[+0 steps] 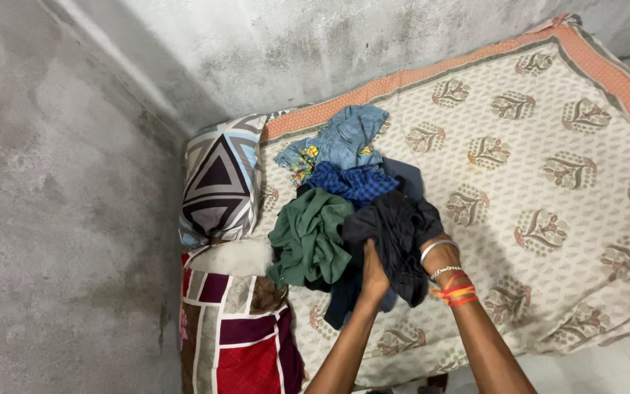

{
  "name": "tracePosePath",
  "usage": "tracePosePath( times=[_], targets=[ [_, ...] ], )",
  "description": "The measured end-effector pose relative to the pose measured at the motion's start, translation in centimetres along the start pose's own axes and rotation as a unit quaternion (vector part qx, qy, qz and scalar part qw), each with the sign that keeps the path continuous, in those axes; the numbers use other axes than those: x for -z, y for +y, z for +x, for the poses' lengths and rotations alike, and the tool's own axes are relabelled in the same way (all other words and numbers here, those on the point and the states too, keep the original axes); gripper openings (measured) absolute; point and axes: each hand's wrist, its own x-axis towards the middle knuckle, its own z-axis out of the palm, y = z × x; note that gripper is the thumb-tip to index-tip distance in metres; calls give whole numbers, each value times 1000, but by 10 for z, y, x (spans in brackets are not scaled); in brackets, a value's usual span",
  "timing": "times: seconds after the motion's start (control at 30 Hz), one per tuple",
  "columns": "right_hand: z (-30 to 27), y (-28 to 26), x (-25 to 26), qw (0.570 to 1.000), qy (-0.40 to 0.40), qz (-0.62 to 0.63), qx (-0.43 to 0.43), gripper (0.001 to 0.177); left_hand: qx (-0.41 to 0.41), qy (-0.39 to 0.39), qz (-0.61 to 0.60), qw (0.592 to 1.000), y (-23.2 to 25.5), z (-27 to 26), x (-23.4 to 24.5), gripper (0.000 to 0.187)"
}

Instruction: The person picks up clothes from the floor and places them onto a bed, including a pair of dark pants, a blue patterned shirt, a green shirt, a yellow shirt, and a white shirt.

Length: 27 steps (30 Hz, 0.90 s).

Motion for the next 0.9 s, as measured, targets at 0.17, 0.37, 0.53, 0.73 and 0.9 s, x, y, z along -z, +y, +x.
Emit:
tracePosePath(
  times=[0.17,0.37,0.53,0.73,0.9],
  targets=[
    [70,5,-17,993,84,78,37,26,39,14,41,998,0,46,-7,69],
    [114,3,-6,993,56,86,56,26,58,85,94,990,39,97,7,66],
    [116,-2,19,983,123,109,82,23,104,134,164,972,72,130,20,64],
    [135,-9,46,973,68,217,33,31,219,199,177,939,47,150,17,53],
    [166,-23,31,922,207,279,170,40,255,183,179,932,22,156,5,49]
  ],
)
